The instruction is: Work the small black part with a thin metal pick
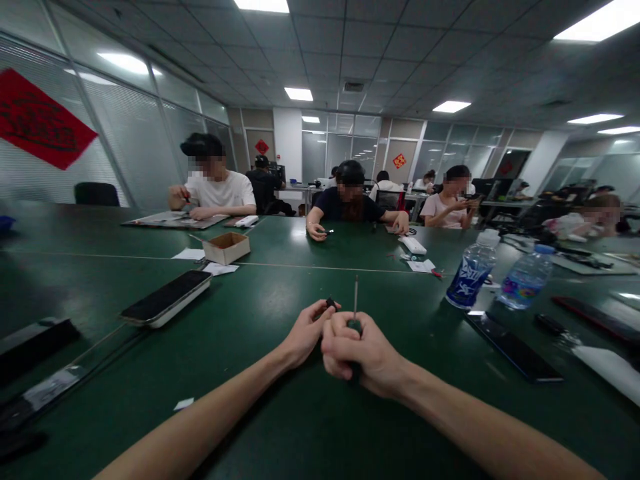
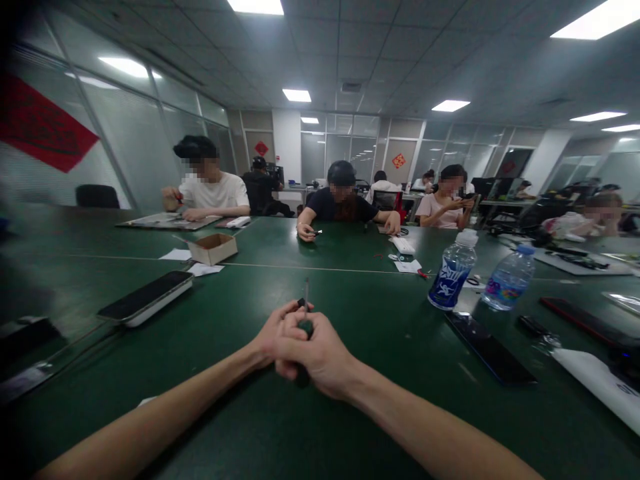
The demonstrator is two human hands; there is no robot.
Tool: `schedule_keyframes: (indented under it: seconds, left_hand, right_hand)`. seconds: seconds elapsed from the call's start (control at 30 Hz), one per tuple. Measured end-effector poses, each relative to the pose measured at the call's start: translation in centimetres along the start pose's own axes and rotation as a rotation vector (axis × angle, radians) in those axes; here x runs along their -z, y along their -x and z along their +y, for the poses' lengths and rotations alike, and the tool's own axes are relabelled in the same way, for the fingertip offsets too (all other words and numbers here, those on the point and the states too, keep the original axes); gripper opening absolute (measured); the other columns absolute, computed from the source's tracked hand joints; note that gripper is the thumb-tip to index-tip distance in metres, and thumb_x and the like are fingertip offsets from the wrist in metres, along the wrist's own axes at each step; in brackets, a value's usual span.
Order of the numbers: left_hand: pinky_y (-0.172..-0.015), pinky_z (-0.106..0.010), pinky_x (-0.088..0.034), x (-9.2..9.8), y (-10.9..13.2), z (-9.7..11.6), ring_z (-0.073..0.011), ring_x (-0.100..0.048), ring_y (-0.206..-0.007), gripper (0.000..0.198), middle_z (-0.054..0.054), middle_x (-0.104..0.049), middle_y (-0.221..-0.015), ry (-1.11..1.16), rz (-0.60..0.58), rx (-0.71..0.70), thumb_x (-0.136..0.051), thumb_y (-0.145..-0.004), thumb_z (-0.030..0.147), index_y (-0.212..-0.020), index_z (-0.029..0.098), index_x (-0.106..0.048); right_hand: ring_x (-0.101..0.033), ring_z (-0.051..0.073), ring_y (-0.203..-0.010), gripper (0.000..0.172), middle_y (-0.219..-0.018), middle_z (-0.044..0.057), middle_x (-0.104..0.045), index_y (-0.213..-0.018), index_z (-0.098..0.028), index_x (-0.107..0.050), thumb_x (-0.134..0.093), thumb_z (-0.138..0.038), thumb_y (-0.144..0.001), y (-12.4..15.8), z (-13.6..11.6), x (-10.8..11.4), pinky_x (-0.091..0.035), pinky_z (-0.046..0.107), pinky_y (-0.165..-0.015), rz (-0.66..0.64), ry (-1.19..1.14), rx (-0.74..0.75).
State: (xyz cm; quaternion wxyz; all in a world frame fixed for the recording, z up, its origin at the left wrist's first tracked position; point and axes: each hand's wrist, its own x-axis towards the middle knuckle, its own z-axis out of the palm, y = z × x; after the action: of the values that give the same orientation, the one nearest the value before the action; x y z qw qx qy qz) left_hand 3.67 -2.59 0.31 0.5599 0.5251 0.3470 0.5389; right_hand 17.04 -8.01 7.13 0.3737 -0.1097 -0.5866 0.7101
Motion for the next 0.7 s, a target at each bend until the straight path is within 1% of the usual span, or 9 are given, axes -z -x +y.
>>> schedule_keyframes:
  seconds: [0.1, 0.17, 0.23, 0.3, 0.33, 0.4, 0.47, 0.57, 0.7]
  left_hand:
    - [-0.059, -0.022, -0.041, -0.1, -0.3, -0.6, -0.0119, -0.052, -0.067, 0.045, -0.005, -0.056, -0.082, -0.008, -0.019, 0.005, -0.059, -0.079, 0.051, -0.103, 0.013, -0.059]
    - [-0.057, -0.021, -0.040, 0.1, -0.4, -0.8, -0.0110, -0.051, -0.065, 0.047, -0.004, -0.054, -0.082, -0.002, -0.020, 0.030, -0.058, -0.079, 0.054, -0.105, 0.015, -0.057]
    - [-0.058, -0.021, -0.040, 0.2, -0.5, -0.8, -0.0117, -0.053, -0.068, 0.046, -0.005, -0.054, -0.086, 0.020, -0.021, 0.056, -0.057, -0.080, 0.054, -0.107, 0.017, -0.057]
    - [-0.060, -0.022, -0.041, 0.3, -0.6, -0.8, -0.0127, -0.054, -0.072, 0.044, -0.006, -0.054, -0.090, 0.040, -0.022, 0.068, -0.055, -0.081, 0.052, -0.108, 0.018, -0.056]
    - [-0.061, -0.022, -0.042, 0.3, -0.6, -0.8, -0.0133, -0.054, -0.074, 0.043, -0.006, -0.055, -0.091, 0.044, -0.020, 0.067, -0.055, -0.082, 0.052, -0.109, 0.018, -0.056]
    - [-0.063, -0.023, -0.043, 0.3, -0.7, -0.8, -0.0145, -0.055, -0.078, 0.043, -0.007, -0.055, -0.092, 0.041, -0.013, 0.059, -0.053, -0.083, 0.051, -0.111, 0.018, -0.056]
    - [-0.065, -0.024, -0.044, 0.2, -0.8, -0.9, -0.0156, -0.054, -0.081, 0.043, -0.007, -0.054, -0.093, 0.033, -0.010, 0.054, -0.052, -0.084, 0.050, -0.112, 0.018, -0.055]
    - [-0.068, -0.026, -0.045, 0.1, -0.9, -0.8, -0.0167, -0.054, -0.084, 0.042, -0.007, -0.054, -0.096, 0.020, -0.022, 0.062, -0.051, -0.085, 0.048, -0.114, 0.018, -0.055]
    - [-0.068, -0.026, -0.045, 0.1, -1.0, -0.9, -0.0173, -0.053, -0.086, 0.039, -0.007, -0.053, -0.096, -0.002, -0.011, 0.055, -0.049, -0.087, 0.046, -0.116, 0.020, -0.054]
  right_hand:
    - [-0.031, 0.006, -0.043, 0.034, -0.057, -0.007, -0.034, -0.064, -0.019, -0.031, -0.059, -0.031, -0.081, 0.1, 1.2, 5.5, -0.030, 0.020, -0.045, 0.172, -0.014, -0.097]
    - [-0.030, 0.006, -0.044, 0.031, -0.060, -0.007, -0.031, -0.067, -0.020, -0.030, -0.051, -0.035, -0.083, 0.4, 1.4, 8.7, -0.029, 0.020, -0.044, 0.245, 0.135, -0.176]
    - [-0.032, 0.008, -0.044, 0.028, -0.060, -0.006, -0.033, -0.069, -0.020, -0.030, -0.042, -0.039, -0.087, 0.8, 1.3, 11.2, -0.029, 0.020, -0.042, 0.245, 0.288, -0.246]
    - [-0.035, 0.009, -0.043, 0.024, -0.058, -0.005, -0.038, -0.074, -0.020, -0.037, -0.039, -0.038, -0.089, 1.3, 1.2, 12.8, -0.029, 0.021, -0.042, 0.215, 0.397, -0.284]
    - [-0.038, 0.010, -0.044, 0.021, -0.059, -0.004, -0.041, -0.078, -0.019, -0.041, -0.041, -0.037, -0.089, 1.6, 1.2, 13.3, -0.029, 0.022, -0.043, 0.199, 0.514, -0.288]
    - [-0.041, 0.012, -0.049, 0.016, -0.062, -0.003, -0.046, -0.087, -0.019, -0.047, -0.041, -0.033, -0.090, 2.3, 1.5, 13.7, -0.030, 0.023, -0.047, 0.173, 0.989, -0.220]
    - [-0.042, 0.012, -0.052, 0.014, -0.063, -0.002, -0.049, -0.090, -0.019, -0.049, -0.040, -0.029, -0.090, 2.9, 2.0, 13.6, -0.031, 0.025, -0.052, 0.139, 1.356, -0.131]
    - [-0.047, 0.014, -0.056, 0.015, -0.070, 0.000, -0.054, -0.097, -0.018, -0.050, -0.038, -0.024, -0.091, 3.3, 2.7, 13.1, -0.034, 0.026, -0.056, 0.143, 1.527, -0.043]
    - [-0.053, 0.015, -0.067, 0.021, -0.087, 0.004, -0.058, -0.107, -0.018, -0.050, -0.036, -0.022, -0.093, 3.2, 3.0, 12.8, -0.038, 0.027, -0.062, 0.186, 1.534, 0.017]
